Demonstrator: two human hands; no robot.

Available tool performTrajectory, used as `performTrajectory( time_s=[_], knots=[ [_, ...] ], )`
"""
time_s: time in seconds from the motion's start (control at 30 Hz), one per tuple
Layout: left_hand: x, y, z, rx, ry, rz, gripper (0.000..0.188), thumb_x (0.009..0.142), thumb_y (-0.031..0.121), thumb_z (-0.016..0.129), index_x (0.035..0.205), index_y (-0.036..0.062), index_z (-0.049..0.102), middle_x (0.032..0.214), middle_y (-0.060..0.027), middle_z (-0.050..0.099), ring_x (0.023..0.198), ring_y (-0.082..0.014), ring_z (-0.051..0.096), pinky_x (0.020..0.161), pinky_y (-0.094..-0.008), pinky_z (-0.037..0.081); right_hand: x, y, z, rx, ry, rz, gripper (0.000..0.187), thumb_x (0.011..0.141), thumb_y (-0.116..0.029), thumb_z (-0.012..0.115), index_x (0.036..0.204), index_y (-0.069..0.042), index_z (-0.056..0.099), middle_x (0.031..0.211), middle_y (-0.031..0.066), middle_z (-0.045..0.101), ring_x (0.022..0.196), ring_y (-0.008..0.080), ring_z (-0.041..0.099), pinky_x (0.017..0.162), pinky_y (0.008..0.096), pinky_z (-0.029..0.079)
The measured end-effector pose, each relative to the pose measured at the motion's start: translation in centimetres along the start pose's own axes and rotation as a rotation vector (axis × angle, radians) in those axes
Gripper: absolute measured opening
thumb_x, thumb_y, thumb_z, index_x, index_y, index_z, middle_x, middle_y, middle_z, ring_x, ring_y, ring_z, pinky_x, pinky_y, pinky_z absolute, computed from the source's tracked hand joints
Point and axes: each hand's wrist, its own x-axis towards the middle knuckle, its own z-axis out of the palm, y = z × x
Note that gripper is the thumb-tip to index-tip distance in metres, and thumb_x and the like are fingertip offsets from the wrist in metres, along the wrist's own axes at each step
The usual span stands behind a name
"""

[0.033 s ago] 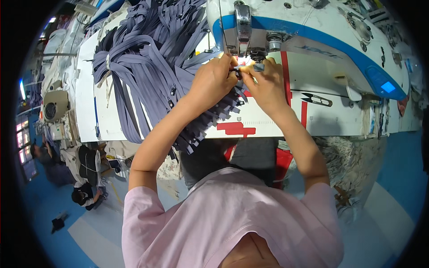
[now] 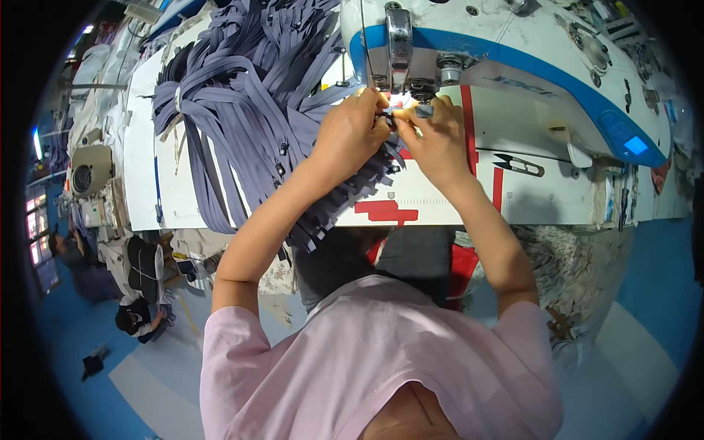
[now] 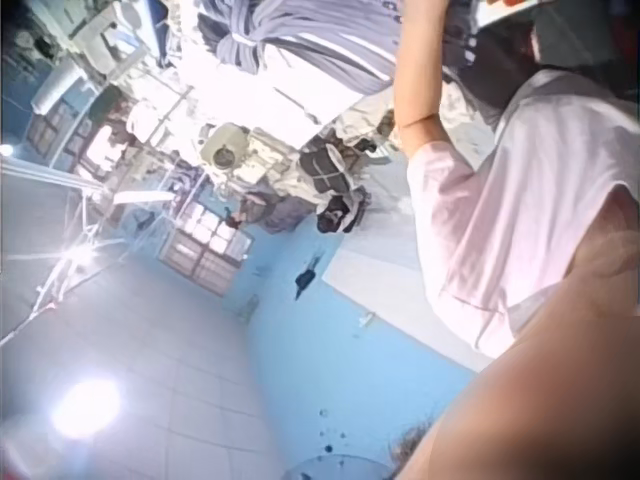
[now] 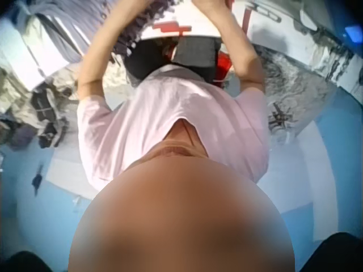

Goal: Sew and finish a bundle of zippers using an industrial sewing machine.

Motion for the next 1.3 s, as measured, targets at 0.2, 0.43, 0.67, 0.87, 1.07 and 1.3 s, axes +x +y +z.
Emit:
performTrajectory(
  time_s=[0.2, 0.43, 0.67, 0.87, 1.07, 1.3],
  knots=[
    [-0.7, 1.1, 2.1, 0.056, 0.189, -0.032, 0.017, 0.085, 0.009, 0.066, 0.095, -0.0002, 0.056, 0.083, -0.0190, 0.062, 0.078, -0.0375, 0.061, 0.068, -0.0454, 0.048, 0.0, 0.2, 0.4, 0.060, 0.022, 0.042, 0.013, 0.075, -0.013, 0.077, 0.077, -0.008, 0.064, 0.083, 0.0016, 0.056, 0.081, 0.0236, 0.055, 0.070, 0.0410, 0.040],
    [-0.8, 1.4, 2.4, 0.156, 0.223, -0.048, 0.017, 0.084, 0.008, 0.065, 0.095, 0.0017, 0.054, 0.084, -0.0180, 0.062, 0.079, -0.0381, 0.062, 0.068, -0.0475, 0.048, 0.1, 0.0, -0.1, 0.001, -0.006, 0.009, 0.007, 0.076, -0.016, 0.075, 0.078, -0.011, 0.070, 0.084, 0.0018, 0.058, 0.082, 0.0235, 0.056, 0.071, 0.0413, 0.040],
    [0.0, 2.0, 1.5, 0.147, 0.112, -0.116, 0.021, 0.081, 0.009, 0.065, 0.097, 0.0007, 0.054, 0.085, -0.0199, 0.064, 0.081, -0.0387, 0.063, 0.069, -0.0478, 0.049, 0.0, 0.1, 0.1, -0.019, 0.000, 0.006, 0.008, 0.074, -0.016, 0.075, 0.080, -0.012, 0.071, 0.084, 0.0014, 0.058, 0.083, 0.0239, 0.056, 0.072, 0.0420, 0.041],
    [-0.3, 1.7, 1.3, -0.017, 0.129, -0.128, 0.024, 0.081, 0.008, 0.067, 0.098, -0.0007, 0.052, 0.083, -0.0195, 0.063, 0.073, -0.0376, 0.062, 0.067, -0.0429, 0.049, -0.3, 0.4, 0.3, 0.060, 0.072, -0.011, 0.007, 0.082, -0.016, 0.070, 0.087, -0.010, 0.071, 0.084, 0.0027, 0.060, 0.085, 0.0246, 0.057, 0.074, 0.0421, 0.042],
    [-2.0, 2.2, 0.7, -0.116, 0.158, -0.148, 0.021, 0.086, 0.006, 0.067, 0.097, -0.0006, 0.050, 0.081, -0.0147, 0.061, 0.064, -0.0255, 0.059, 0.061, -0.0345, 0.048, -0.1, -1.8, -0.7, -0.018, -0.118, 0.174, 0.028, 0.099, -0.027, 0.054, 0.089, -0.004, 0.065, 0.084, 0.0073, 0.064, 0.086, 0.0290, 0.054, 0.078, 0.0455, 0.039],
    [-1.9, 1.4, 1.0, -0.080, 0.267, -0.118, 0.021, 0.084, 0.006, 0.068, 0.095, 0.0015, 0.050, 0.080, -0.0148, 0.061, 0.069, -0.0306, 0.061, 0.061, -0.0412, 0.047, 0.0, -2.8, 0.7, 0.113, -0.080, 0.180, 0.024, 0.098, -0.024, 0.056, 0.081, -0.007, 0.061, 0.076, 0.0057, 0.063, 0.083, 0.0287, 0.051, 0.080, 0.0458, 0.035]
  ],
)
